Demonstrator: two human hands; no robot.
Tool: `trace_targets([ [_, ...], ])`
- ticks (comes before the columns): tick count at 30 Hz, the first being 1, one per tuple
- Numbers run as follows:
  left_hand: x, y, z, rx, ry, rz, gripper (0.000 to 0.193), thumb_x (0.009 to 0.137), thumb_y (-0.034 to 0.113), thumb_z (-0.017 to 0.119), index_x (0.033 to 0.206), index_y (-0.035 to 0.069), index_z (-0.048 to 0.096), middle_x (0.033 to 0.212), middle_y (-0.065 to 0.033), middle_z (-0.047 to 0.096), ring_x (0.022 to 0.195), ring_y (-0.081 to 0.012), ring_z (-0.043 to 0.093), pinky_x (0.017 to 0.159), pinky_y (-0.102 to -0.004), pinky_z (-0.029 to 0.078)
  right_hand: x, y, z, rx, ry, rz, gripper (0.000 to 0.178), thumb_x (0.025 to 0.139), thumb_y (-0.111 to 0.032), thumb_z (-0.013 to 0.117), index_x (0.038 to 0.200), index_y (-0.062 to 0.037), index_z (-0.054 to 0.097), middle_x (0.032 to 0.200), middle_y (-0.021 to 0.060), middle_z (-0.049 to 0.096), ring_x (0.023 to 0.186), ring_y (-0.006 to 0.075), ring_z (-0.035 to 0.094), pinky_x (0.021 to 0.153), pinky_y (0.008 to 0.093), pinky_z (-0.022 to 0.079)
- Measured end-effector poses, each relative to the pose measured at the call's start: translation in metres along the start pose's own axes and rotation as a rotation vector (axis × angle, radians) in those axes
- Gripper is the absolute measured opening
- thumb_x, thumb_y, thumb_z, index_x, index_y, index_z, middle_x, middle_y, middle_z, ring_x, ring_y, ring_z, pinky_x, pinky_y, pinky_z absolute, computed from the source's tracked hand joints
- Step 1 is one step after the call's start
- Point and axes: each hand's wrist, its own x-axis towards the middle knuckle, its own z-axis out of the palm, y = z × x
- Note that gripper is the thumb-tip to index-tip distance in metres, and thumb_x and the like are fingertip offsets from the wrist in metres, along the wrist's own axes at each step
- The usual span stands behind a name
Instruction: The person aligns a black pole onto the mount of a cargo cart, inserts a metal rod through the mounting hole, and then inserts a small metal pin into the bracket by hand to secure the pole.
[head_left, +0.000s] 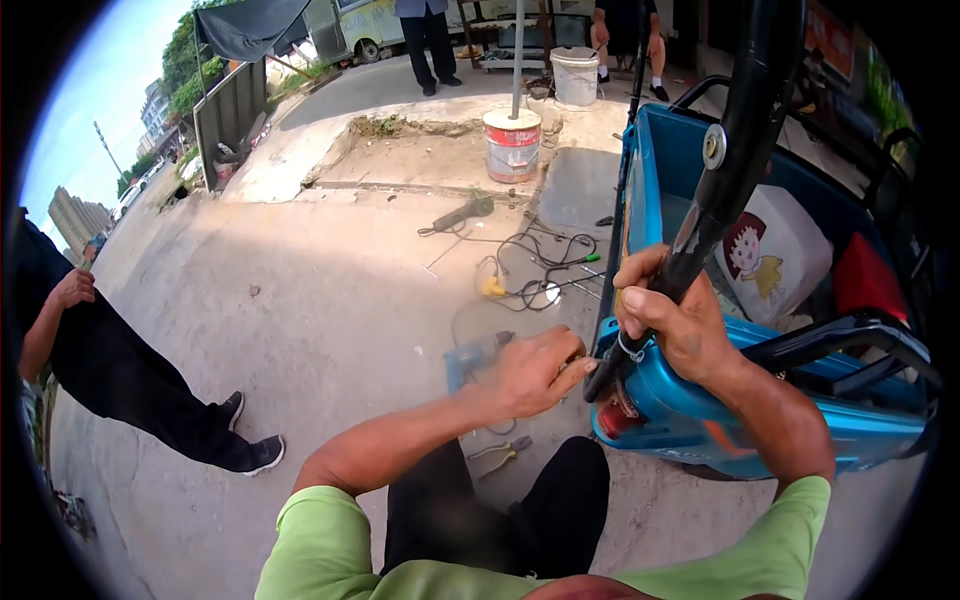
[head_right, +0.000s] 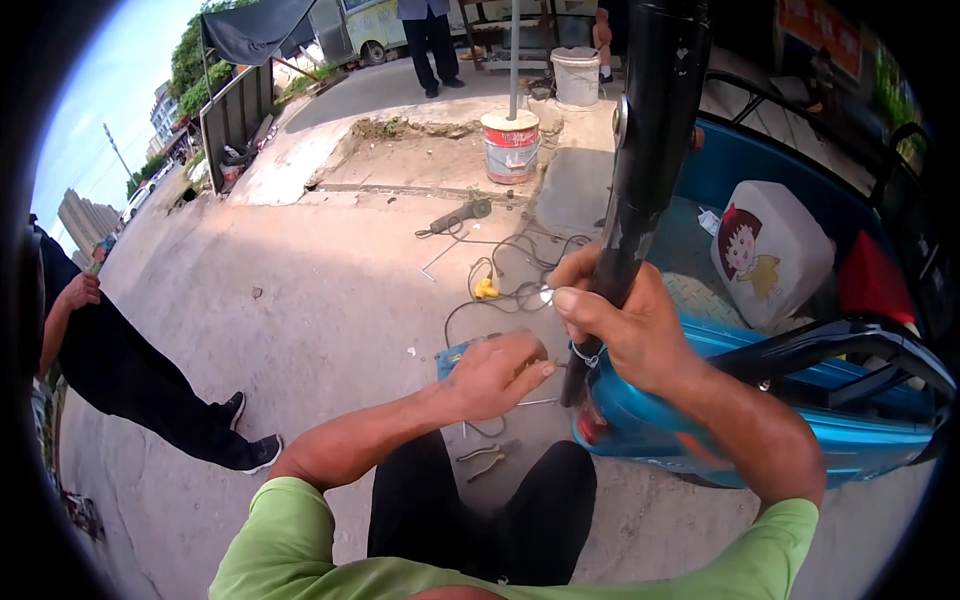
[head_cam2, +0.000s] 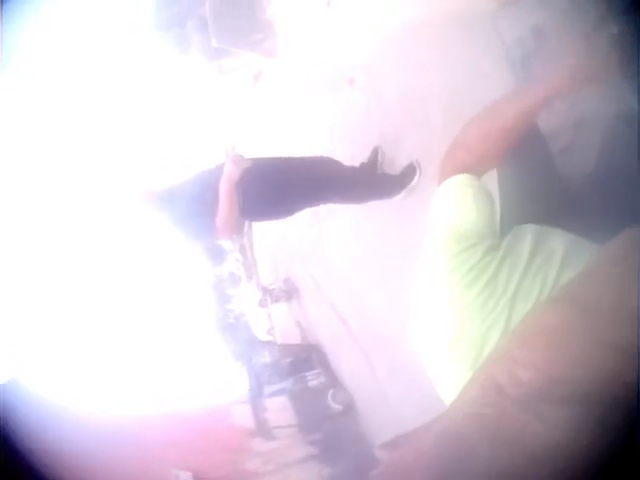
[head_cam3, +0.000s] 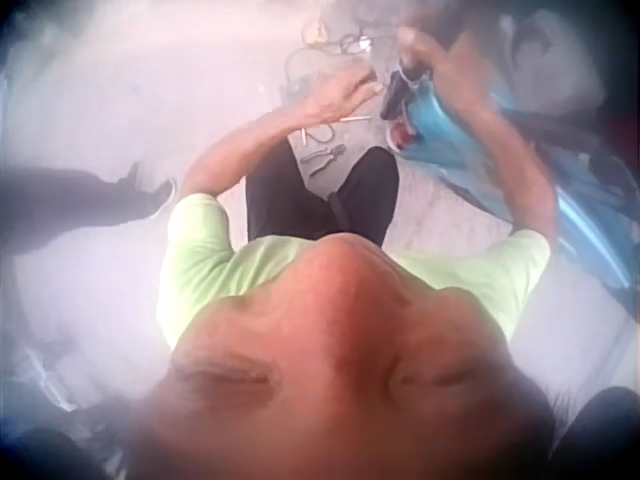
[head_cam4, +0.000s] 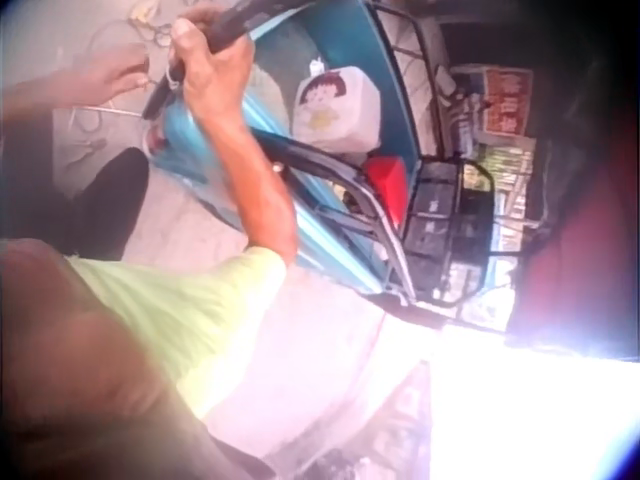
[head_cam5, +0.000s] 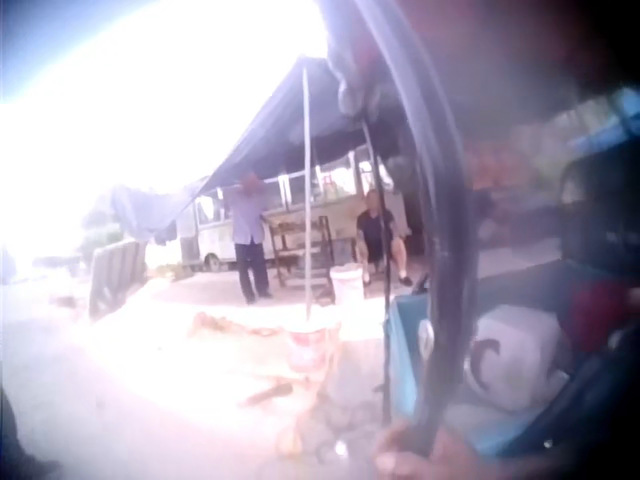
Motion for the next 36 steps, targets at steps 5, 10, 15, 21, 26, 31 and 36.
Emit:
trace_targets([
  [5,0.007,0.000,-0.006,-0.116,-0.203,-0.160,0.041,0.105,0.030,0.053,0.075,0.003,0.057,0.061,-0.0158,0.052,0.057,-0.0382,0.055,0.060,-0.0447,0.047,-0.002,0.001,-0.003,-0.018,-0.011,-0.016,0.020,0.094,-0.015,0.069,0.106,0.0006,0.062,0.076,0.0026,0.059,0.067,0.0093,0.057,0.062,0.0262,0.047],
  [10,0.009,0.008,-0.007,-0.681,-0.315,-0.809,0.040,0.105,0.029,0.053,0.074,0.003,0.058,0.063,-0.0153,0.054,0.058,-0.0386,0.055,0.060,-0.0449,0.047,0.003,0.005,-0.002,-0.013,-0.014,-0.004,0.018,0.094,-0.014,0.068,0.106,-0.0006,0.062,0.076,0.0023,0.060,0.067,0.0090,0.057,0.062,0.0261,0.047],
  [15,0.004,0.005,-0.009,0.022,0.021,0.079,0.033,0.104,0.029,0.056,0.082,0.004,0.060,0.072,-0.0153,0.059,0.065,-0.0391,0.058,0.062,-0.0462,0.048,-0.004,-0.001,-0.002,-0.001,0.019,0.026,0.019,0.093,-0.012,0.067,0.107,-0.0015,0.060,0.079,0.0034,0.059,0.070,0.0103,0.058,0.065,0.0267,0.048],
  [21,-0.002,-0.005,0.008,-0.656,-0.290,-0.747,0.036,0.102,0.035,0.057,0.086,0.004,0.060,0.080,-0.0164,0.062,0.068,-0.0401,0.059,0.062,-0.0473,0.047,-0.003,-0.001,-0.002,-0.013,0.003,0.009,0.021,0.092,-0.013,0.069,0.107,-0.0012,0.060,0.080,0.0044,0.060,0.070,0.0112,0.059,0.066,0.0278,0.049],
  [26,0.000,0.004,0.001,-0.408,-0.153,-0.481,0.046,0.105,0.040,0.053,0.080,0.002,0.058,0.070,-0.0120,0.058,0.062,-0.0270,0.059,0.059,-0.0404,0.046,-0.003,-0.001,-0.001,-0.030,0.006,0.012,0.021,0.093,-0.013,0.069,0.107,-0.0011,0.060,0.077,0.0034,0.060,0.070,0.0113,0.059,0.067,0.0280,0.050],
  [31,-0.003,-0.009,-0.002,0.053,0.053,0.170,0.047,0.107,0.039,0.051,0.081,0.001,0.058,0.063,-0.0086,0.055,0.061,-0.0179,0.059,0.058,-0.0355,0.046,-0.002,-0.001,0.001,-0.015,-0.002,0.014,0.018,0.093,-0.011,0.066,0.107,-0.0007,0.060,0.077,0.0029,0.059,0.069,0.0110,0.059,0.065,0.0277,0.049],
  [36,0.013,0.019,-0.021,-0.582,-0.466,-0.779,0.040,0.105,0.040,0.053,0.090,0.004,0.060,0.086,-0.0154,0.064,0.076,-0.0354,0.063,0.066,-0.0423,0.049,-0.008,0.002,0.000,-0.017,0.018,0.003,0.017,0.094,-0.010,0.064,0.107,-0.0008,0.059,0.077,0.0025,0.059,0.068,0.0102,0.058,0.065,0.0273,0.048],
])
